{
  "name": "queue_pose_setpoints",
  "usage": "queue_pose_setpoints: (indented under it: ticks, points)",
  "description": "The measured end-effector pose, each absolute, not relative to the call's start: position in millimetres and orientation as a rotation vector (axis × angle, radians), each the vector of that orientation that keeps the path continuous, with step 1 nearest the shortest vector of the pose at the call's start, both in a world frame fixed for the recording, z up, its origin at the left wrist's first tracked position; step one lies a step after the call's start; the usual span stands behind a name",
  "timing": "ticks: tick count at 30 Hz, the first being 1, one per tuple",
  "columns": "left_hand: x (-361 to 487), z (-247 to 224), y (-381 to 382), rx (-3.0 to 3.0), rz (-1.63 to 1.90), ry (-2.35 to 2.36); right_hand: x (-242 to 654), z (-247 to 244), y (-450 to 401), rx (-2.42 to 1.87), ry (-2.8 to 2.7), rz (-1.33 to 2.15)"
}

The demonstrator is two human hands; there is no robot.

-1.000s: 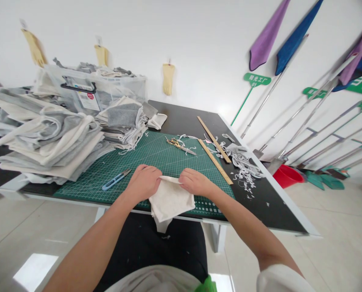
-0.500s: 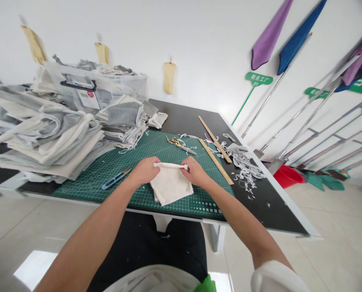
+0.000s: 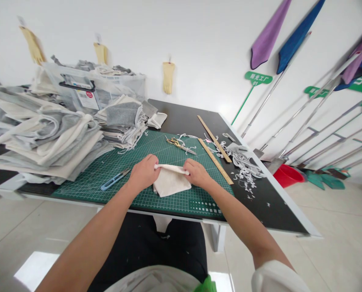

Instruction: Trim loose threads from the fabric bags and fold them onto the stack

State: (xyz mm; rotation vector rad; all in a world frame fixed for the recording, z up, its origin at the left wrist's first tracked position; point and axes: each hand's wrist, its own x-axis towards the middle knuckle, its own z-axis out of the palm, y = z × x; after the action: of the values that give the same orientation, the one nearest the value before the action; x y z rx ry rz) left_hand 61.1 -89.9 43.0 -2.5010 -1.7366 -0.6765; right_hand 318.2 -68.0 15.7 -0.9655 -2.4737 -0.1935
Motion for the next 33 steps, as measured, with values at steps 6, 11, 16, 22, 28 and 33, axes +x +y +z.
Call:
queue_pose_setpoints:
  ticks: [6, 11, 16, 22, 28, 33]
  points:
    - [65.9, 44.2, -128.2, -2.601, -0.447, -1.18, 317.0, 24.8, -80.4, -0.796, -2.745, -0.41]
    - [70.4, 44.8, -152.4, -2.603, -0.361, -1.006, 319.6, 37.0, -88.6, -0.667, -2.885, -0.48]
    - [71.7, 50.0, -169.4, -2.614, -0.36, -0.992, 323.5, 46.7, -95.2, -0.563, -2.95, -0.444]
    - [78.9, 46.0, -184.3, -2.639, -0.405, -0.971, 327.3, 47.7, -98.8, -0.484, -2.942, -0.372]
    - [86.7, 34.6, -195.3, -2.662, -0.466, -0.96, 324.9, 37.1, -100.0, -0.567, -2.819, -0.385]
    - [96.3, 24.9, -202.6, -2.656, -0.57, -0.981, 318.2, 24.4, -101.8, -0.63, -2.749, -0.388]
